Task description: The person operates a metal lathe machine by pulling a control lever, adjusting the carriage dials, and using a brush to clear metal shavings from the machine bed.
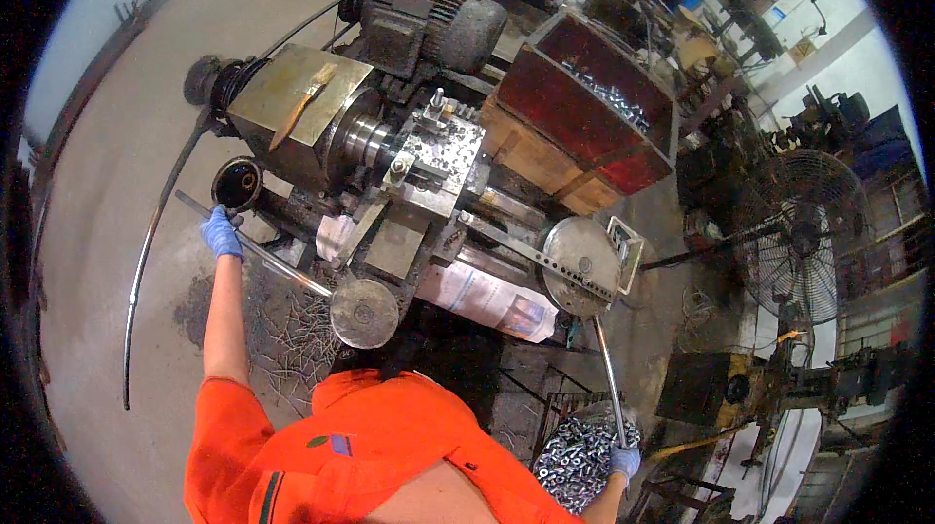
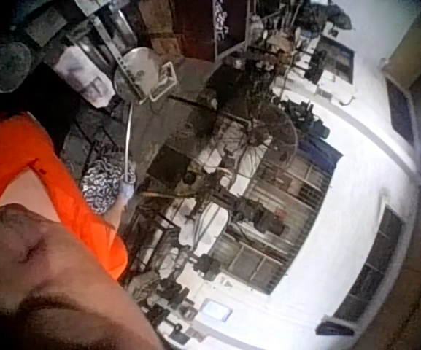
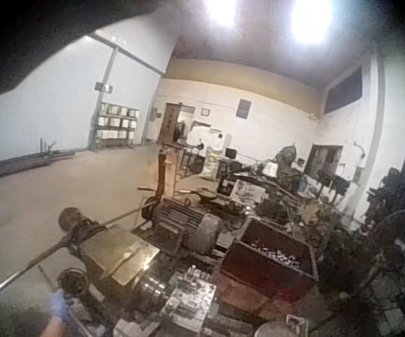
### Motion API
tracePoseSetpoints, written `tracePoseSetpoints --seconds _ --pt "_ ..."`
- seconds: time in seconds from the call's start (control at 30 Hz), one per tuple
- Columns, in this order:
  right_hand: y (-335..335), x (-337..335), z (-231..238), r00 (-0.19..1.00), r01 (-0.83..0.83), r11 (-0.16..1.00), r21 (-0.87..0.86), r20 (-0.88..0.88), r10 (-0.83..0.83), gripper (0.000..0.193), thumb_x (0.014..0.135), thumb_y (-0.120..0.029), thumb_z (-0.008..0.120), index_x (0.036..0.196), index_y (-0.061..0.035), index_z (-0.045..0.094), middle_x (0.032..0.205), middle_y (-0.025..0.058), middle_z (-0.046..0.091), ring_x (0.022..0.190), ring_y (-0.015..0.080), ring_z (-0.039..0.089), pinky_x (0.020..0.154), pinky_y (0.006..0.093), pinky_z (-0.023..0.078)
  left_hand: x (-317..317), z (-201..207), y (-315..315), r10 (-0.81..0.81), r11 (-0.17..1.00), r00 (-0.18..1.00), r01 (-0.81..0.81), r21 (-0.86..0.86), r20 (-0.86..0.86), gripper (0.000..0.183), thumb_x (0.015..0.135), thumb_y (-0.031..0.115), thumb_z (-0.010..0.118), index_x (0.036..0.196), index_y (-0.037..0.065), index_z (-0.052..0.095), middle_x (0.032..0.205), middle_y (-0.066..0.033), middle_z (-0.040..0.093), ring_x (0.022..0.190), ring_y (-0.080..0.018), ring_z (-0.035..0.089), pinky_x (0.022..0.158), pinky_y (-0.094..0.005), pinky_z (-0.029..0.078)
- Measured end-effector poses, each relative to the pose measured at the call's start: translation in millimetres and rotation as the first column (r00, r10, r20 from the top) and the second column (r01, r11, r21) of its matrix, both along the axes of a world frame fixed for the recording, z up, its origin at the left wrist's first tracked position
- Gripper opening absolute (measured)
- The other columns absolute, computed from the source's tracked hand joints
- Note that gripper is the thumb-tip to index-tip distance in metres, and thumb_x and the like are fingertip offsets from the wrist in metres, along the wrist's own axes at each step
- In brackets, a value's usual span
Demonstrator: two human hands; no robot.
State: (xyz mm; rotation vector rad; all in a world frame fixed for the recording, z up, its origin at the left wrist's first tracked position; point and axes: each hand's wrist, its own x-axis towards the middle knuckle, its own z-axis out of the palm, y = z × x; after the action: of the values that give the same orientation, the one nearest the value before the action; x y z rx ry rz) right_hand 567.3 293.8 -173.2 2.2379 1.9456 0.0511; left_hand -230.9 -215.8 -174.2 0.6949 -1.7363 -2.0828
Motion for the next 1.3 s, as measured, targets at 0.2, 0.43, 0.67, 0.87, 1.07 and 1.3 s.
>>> tracePoseSetpoints --seconds 0.2,0.43,0.67,0.87,1.07,1.3 --pt "-9 -7 0 0.999 0.014 0.998 0.067 -0.046 -0.010 0.038 0.063 -0.029 0.066 0.085 0.0020 0.063 0.087 0.0248 0.063 0.086 0.0380 0.061 0.076 0.0414 0.048 -2 -2 -2 0.012 1.000 1.000 -0.012 0.026 0.010 0.016 0.082 0.010 0.057 0.084 -0.005 0.056 0.062 -0.0102 0.059 0.043 -0.0167 0.056 0.039 -0.0277 0.045" --pt "-16 -16 8 0.999 0.043 0.998 0.050 -0.026 -0.041 0.041 0.063 -0.031 0.069 0.086 0.0027 0.064 0.089 0.0259 0.062 0.089 0.0383 0.061 0.076 0.0427 0.048 -3 -2 -1 -0.006 1.000 1.000 0.006 0.030 -0.011 0.016 0.083 0.010 0.056 0.087 -0.005 0.055 0.062 -0.0095 0.058 0.044 -0.0165 0.056 0.039 -0.0279 0.045" --pt "-31 -35 22 0.999 0.045 0.996 0.073 -0.017 -0.044 0.044 0.063 -0.033 0.070 0.087 0.0036 0.064 0.090 0.0262 0.062 0.089 0.0386 0.061 0.077 0.0426 0.049 -5 -6 -5 -0.016 1.000 1.000 0.017 0.020 -0.007 0.014 0.082 0.010 0.056 0.084 -0.004 0.056 0.065 -0.0093 0.059 0.045 -0.0172 0.057 0.040 -0.0282 0.048" --pt "-33 -34 24 0.996 0.080 0.996 0.036 -0.049 -0.078 0.048 0.061 -0.036 0.072 0.087 0.0030 0.064 0.091 0.0260 0.062 0.092 0.0371 0.061 0.078 0.0414 0.049 -7 -7 -4 -0.019 1.000 1.000 0.019 0.010 -0.001 0.013 0.082 0.008 0.055 0.087 -0.003 0.053 0.062 -0.0106 0.059 0.043 -0.0176 0.056 0.040 -0.0285 0.047" --pt "-30 -22 14 0.999 0.039 0.998 0.041 -0.019 -0.038 0.047 0.063 -0.034 0.072 0.091 0.0020 0.062 0.092 0.0247 0.062 0.088 0.0387 0.060 0.078 0.0422 0.048 -6 -6 -4 -0.016 1.000 1.000 0.016 0.019 -0.008 0.012 0.082 0.008 0.055 0.086 -0.003 0.053 0.063 -0.0105 0.059 0.043 -0.0176 0.057 0.039 -0.0282 0.046" --pt "-21 0 -5 0.999 0.030 0.998 0.050 -0.016 -0.029 0.047 0.063 -0.035 0.072 0.091 0.0008 0.062 0.093 0.0241 0.062 0.089 0.0376 0.060 0.078 0.0422 0.048 -5 -4 -1 -0.016 1.000 1.000 0.016 0.016 -0.020 0.013 0.082 0.009 0.055 0.086 -0.004 0.053 0.064 -0.0098 0.058 0.043 -0.0172 0.056 0.038 -0.0279 0.045"
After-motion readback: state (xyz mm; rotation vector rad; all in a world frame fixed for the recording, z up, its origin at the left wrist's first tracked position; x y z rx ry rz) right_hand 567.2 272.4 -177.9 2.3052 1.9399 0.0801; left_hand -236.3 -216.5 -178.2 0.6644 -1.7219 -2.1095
